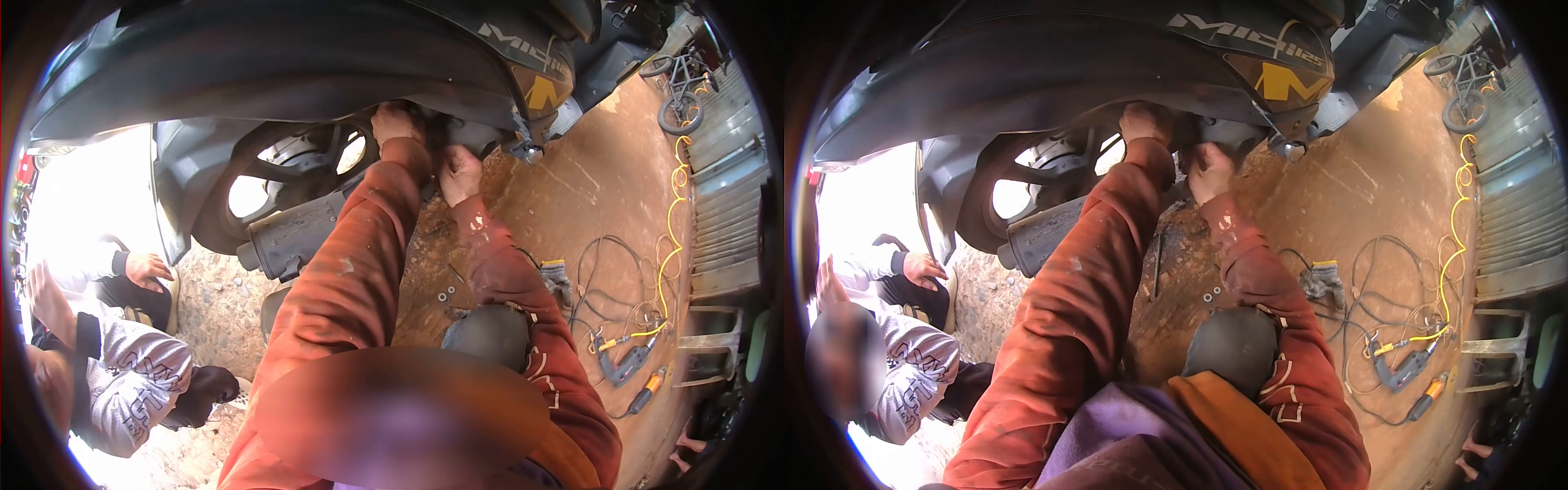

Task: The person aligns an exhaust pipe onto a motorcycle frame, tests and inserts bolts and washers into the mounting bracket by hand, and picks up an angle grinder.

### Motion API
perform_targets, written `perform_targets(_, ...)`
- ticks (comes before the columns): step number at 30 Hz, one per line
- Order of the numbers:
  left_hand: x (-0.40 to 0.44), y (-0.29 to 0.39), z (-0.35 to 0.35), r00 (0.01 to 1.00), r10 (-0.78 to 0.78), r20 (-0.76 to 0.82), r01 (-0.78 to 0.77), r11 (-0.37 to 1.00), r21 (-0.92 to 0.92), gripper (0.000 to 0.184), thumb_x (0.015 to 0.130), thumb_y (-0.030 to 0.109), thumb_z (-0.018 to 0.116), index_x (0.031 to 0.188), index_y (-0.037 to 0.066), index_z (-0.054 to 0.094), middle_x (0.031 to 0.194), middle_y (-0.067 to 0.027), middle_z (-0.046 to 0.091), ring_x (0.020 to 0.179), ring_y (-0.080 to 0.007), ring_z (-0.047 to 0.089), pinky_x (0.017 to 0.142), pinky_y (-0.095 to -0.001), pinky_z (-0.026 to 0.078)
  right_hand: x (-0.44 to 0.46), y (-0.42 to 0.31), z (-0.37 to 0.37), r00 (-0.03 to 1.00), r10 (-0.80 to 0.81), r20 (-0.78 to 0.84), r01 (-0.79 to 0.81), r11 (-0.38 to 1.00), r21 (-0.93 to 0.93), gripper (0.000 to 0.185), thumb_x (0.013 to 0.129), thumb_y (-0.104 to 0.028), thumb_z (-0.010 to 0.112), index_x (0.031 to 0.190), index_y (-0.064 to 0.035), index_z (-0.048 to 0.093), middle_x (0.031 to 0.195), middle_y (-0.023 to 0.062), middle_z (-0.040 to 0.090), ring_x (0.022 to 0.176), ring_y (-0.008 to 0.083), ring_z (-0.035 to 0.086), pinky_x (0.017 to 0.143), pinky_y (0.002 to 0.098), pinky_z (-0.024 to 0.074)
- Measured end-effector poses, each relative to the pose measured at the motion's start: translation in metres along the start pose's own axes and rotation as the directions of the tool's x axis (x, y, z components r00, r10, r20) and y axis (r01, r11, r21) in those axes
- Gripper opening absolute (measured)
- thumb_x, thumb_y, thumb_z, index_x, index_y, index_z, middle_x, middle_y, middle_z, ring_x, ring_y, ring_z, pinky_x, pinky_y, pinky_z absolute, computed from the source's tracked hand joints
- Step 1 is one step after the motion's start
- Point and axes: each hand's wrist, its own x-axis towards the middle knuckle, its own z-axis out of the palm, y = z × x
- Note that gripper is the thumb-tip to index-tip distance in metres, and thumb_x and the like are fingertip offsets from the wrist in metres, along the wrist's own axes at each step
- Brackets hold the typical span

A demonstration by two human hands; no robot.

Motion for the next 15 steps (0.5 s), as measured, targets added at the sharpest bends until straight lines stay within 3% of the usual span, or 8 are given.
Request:
perform_targets(3,0.01,-0.004,0.0,0.997,0.047,0.066,-0.056,0.987,0.149,0.027,0.086,0.022,0.052,0.089,0.005,0.072,0.094,-0.0194,0.069,0.093,-0.0386,0.066,0.082,-0.0431,0.053,-0.003,-0.003,0.002,0.996,0.069,0.053,-0.072,0.996,0.056,0.006,0.087,-0.002,0.06,0.091,0.0018,0.063,0.075,0.0047,0.065,0.067,0.0085,0.057,0.062,0.0244,0.0467)
perform_targets(5,0.008,-0.003,-0.002,0.997,-0.005,0.078,0.004,1.0,0.017,0.028,0.085,0.023,0.053,0.096,0.004,0.07,0.101,-0.0216,0.067,0.097,-0.039,0.064,0.084,-0.0437,0.053,-0.003,0.001,0.002,0.994,0.082,0.071,-0.087,0.994,0.069,0.006,0.087,-0.001,0.06,0.09,0.0019,0.063,0.074,0.0045,0.065,0.067,0.0083,0.057,0.062,0.0243,0.0467)
perform_targets(8,0.002,0.008,-0.018,0.987,-0.105,0.119,0.109,0.993,-0.033,0.029,0.084,0.024,0.055,0.1,0.004,0.069,0.105,-0.0225,0.066,0.101,-0.0397,0.063,0.086,-0.0436,0.052,-0.004,0.001,0.004,0.997,0.054,0.061,-0.058,0.996,0.062,0.005,0.087,-0.001,0.059,0.088,0.002,0.062,0.074,0.0044,0.065,0.065,0.0079,0.056,0.059,0.0253,0.0465)
perform_targets(11,0.009,-0.002,-0.007,0.971,-0.197,0.136,0.199,0.98,0.0,0.028,0.081,0.027,0.064,0.103,0.009,0.068,0.108,-0.0205,0.066,0.106,-0.0369,0.062,0.091,-0.0434,0.051,-0.009,-0.016,0.002,0.988,0.122,0.099,-0.128,0.99,0.054,0.003,0.088,0.001,0.062,0.09,0.0008,0.063,0.077,0.0032,0.066,0.068,0.0081,0.06,0.061,0.0214,0.0476)
perform_targets(13,0.01,-0.002,-0.007,0.963,-0.206,0.174,0.207,0.978,0.016,0.031,0.081,0.027,0.065,0.106,0.009,0.066,0.11,-0.0207,0.065,0.108,-0.0365,0.061,0.091,-0.043,0.05,-0.01,-0.026,0.002,0.949,0.277,0.15,-0.294,0.95,0.103,0.002,0.088,0.0,0.062,0.089,0.0007,0.063,0.076,0.0032,0.065,0.064,0.0082,0.06,0.056,0.0221,0.0466)
perform_targets(15,0.016,-0.009,-0.001,0.954,-0.216,0.208,0.214,0.976,0.03,0.033,0.08,0.027,0.065,0.108,0.009,0.065,0.112,-0.0209,0.065,0.11,-0.036,0.06,0.092,-0.0427,0.05,-0.009,-0.011,0.002,0.963,0.231,0.141,-0.248,0.961,0.121,0.003,0.089,-0.002,0.062,0.091,0.001,0.062,0.075,0.0033,0.065,0.06,0.0083,0.059,0.053,0.0222,0.0452)
